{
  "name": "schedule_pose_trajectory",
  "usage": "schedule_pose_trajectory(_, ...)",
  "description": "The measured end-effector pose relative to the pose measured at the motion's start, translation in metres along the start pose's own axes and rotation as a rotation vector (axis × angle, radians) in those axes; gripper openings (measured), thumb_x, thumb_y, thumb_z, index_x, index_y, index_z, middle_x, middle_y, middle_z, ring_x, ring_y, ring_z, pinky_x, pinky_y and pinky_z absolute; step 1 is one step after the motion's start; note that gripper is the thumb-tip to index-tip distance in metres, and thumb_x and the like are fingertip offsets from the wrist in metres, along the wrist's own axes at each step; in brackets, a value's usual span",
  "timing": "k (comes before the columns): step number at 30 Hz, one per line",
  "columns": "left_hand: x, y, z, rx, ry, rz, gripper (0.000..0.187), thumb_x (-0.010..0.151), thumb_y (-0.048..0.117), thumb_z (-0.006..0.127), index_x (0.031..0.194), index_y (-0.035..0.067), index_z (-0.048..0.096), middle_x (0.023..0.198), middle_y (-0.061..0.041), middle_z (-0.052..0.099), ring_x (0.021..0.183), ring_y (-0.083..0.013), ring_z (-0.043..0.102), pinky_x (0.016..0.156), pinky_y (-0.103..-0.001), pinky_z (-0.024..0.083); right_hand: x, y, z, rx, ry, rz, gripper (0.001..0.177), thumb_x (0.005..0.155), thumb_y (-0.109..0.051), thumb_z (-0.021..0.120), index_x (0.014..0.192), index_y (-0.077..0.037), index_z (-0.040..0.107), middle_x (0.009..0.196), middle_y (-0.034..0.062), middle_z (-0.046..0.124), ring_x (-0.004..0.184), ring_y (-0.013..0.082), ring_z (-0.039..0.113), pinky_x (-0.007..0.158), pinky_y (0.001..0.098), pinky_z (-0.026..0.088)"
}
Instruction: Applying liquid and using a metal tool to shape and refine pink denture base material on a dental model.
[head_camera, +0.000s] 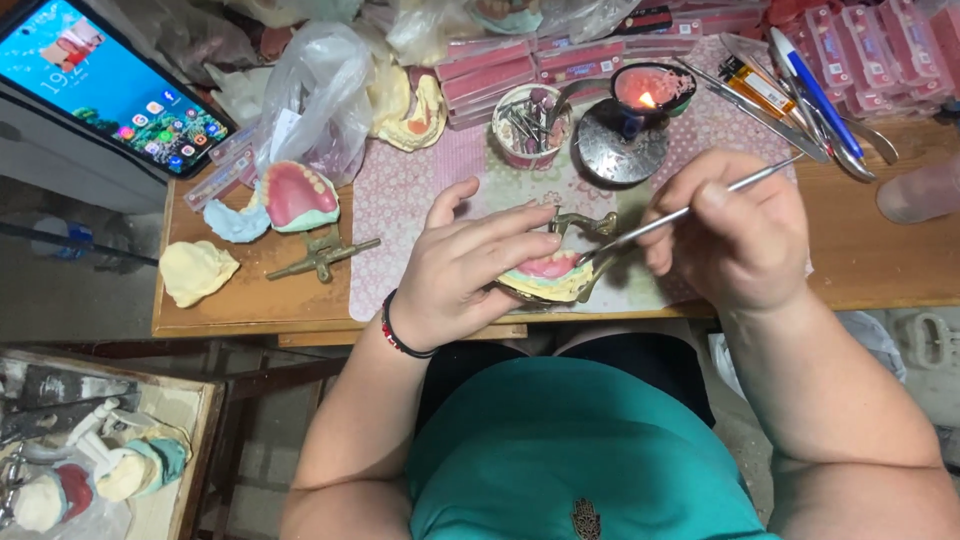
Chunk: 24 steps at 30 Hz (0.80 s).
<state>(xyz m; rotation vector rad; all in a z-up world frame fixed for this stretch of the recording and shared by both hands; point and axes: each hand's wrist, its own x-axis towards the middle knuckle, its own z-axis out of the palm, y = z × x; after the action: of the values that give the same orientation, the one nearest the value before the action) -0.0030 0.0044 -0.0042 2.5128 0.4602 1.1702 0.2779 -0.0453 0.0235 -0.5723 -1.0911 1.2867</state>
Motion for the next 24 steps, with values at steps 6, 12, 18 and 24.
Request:
schedule_pose_trajectory(6,-0.001,-0.001,0.001,-0.006,0.001,0.02,0.028,0.106,0.019,0.064,0.134,0.017,0.066,0.14,-0.011,0.07,0.125,-0.0249,0.075,0.119,-0.059,0.034,-0.006,0.001,0.005,-0.088,-0.101,0.067,0.016,0.102,-0.013,0.058,0.101,0.003,0.062,0.08,0.0215,0.069,0.063,0.0218,0.07,0.062,0.0274,0.061)
schedule_pose_trajectory(12,-0.002,-0.001,0.002,-0.003,0.003,0.028,0.029,0.104,0.013,0.065,0.133,0.017,0.066,0.14,-0.011,0.07,0.126,-0.0251,0.075,0.119,-0.057,0.032,-0.007,-0.002,-0.006,-0.215,-0.086,0.013,0.015,0.097,-0.014,0.06,0.096,0.001,0.061,0.088,0.0207,0.07,0.065,0.0196,0.071,0.062,0.0267,0.062)
schedule_pose_trajectory(18,0.0,0.0,0.001,0.003,-0.008,0.035,0.025,0.108,0.02,0.062,0.132,0.016,0.067,0.139,-0.012,0.07,0.125,-0.0253,0.075,0.118,-0.058,0.032,-0.006,-0.004,-0.002,-0.195,-0.114,0.069,0.016,0.096,-0.016,0.059,0.096,0.0,0.059,0.089,0.0239,0.07,0.064,0.0205,0.069,0.064,0.0288,0.059)
schedule_pose_trajectory(24,0.0,0.0,0.002,0.004,0.015,0.046,0.024,0.108,0.021,0.062,0.132,0.016,0.066,0.138,-0.012,0.071,0.122,-0.0263,0.078,0.119,-0.057,0.031,-0.008,-0.004,-0.005,-0.258,-0.146,0.048,0.016,0.097,-0.014,0.059,0.097,0.002,0.061,0.092,0.0231,0.07,0.065,0.0219,0.071,0.065,0.0303,0.062)
